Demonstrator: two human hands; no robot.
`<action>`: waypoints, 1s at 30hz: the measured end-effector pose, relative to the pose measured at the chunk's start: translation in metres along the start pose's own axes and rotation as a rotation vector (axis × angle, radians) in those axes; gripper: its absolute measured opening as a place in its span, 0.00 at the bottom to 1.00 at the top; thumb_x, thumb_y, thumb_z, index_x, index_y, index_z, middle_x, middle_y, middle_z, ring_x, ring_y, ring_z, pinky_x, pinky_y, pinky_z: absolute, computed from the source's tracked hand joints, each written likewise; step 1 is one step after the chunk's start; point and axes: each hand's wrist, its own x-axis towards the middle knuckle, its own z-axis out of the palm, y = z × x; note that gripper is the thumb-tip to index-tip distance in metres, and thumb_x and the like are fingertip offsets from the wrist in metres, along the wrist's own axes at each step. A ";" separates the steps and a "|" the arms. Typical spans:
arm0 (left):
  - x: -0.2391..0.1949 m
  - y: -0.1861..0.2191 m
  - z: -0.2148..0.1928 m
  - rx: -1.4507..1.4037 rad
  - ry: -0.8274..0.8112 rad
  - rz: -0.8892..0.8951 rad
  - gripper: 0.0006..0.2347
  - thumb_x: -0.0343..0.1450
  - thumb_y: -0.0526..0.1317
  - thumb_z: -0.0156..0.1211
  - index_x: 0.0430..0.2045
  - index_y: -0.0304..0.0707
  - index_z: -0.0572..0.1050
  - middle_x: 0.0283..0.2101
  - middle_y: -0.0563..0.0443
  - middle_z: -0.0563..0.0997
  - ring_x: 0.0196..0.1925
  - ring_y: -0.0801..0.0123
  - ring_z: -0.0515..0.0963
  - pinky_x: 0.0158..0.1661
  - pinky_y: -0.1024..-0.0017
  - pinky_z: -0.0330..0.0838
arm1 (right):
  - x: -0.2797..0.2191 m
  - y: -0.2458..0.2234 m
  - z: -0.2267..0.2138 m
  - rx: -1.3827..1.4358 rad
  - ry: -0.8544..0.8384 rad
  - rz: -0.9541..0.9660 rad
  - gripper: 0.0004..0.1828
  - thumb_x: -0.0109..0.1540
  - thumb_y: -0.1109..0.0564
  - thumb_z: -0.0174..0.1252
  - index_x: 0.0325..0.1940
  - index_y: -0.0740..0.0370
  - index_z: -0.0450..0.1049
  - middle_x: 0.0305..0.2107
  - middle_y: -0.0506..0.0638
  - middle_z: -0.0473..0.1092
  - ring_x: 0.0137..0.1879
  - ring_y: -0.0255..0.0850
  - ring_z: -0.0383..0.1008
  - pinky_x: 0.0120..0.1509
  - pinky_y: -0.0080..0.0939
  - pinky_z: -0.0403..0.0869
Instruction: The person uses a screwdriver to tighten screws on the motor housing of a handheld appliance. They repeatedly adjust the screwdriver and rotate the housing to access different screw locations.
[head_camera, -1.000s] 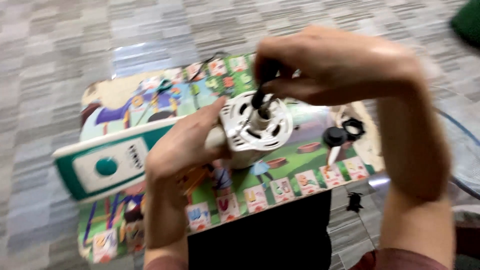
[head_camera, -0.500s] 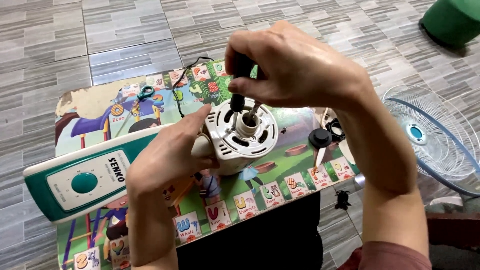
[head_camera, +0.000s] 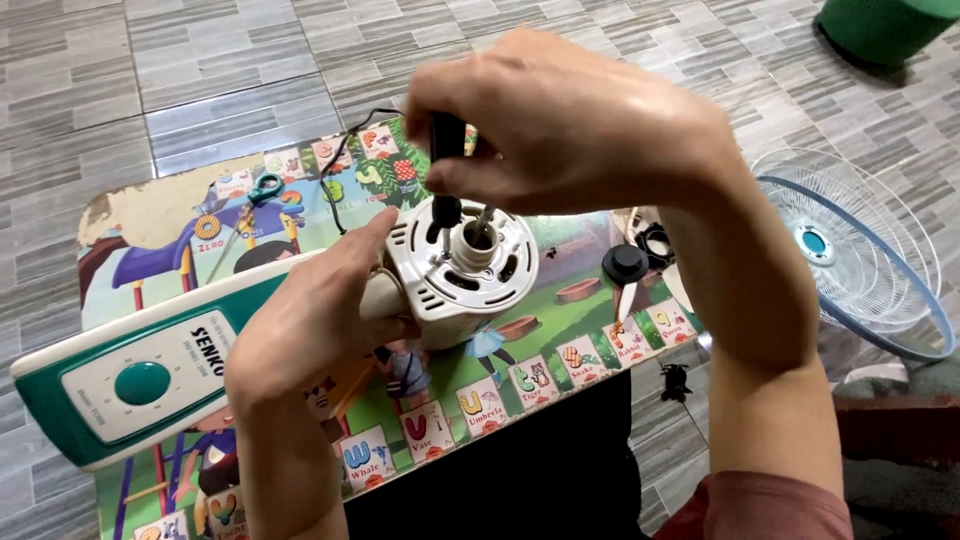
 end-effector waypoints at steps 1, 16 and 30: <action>-0.001 -0.001 0.001 -0.005 0.031 0.054 0.48 0.59 0.45 0.80 0.71 0.28 0.53 0.71 0.32 0.63 0.71 0.45 0.65 0.63 0.55 0.61 | -0.001 0.001 -0.002 0.000 -0.032 -0.029 0.22 0.59 0.60 0.60 0.57 0.58 0.70 0.32 0.53 0.77 0.31 0.56 0.72 0.37 0.56 0.64; 0.001 0.007 -0.003 0.009 0.001 0.025 0.49 0.57 0.43 0.81 0.71 0.30 0.52 0.70 0.34 0.65 0.70 0.47 0.65 0.65 0.55 0.59 | -0.007 0.001 0.006 0.059 0.026 -0.063 0.03 0.63 0.63 0.60 0.39 0.59 0.72 0.21 0.47 0.73 0.23 0.44 0.70 0.28 0.47 0.64; 0.004 -0.008 0.008 0.008 0.015 0.068 0.48 0.60 0.42 0.79 0.71 0.25 0.50 0.72 0.29 0.61 0.71 0.43 0.64 0.62 0.58 0.62 | 0.000 0.003 0.005 -0.095 -0.035 0.116 0.10 0.62 0.53 0.66 0.41 0.57 0.73 0.21 0.49 0.75 0.25 0.48 0.72 0.30 0.50 0.66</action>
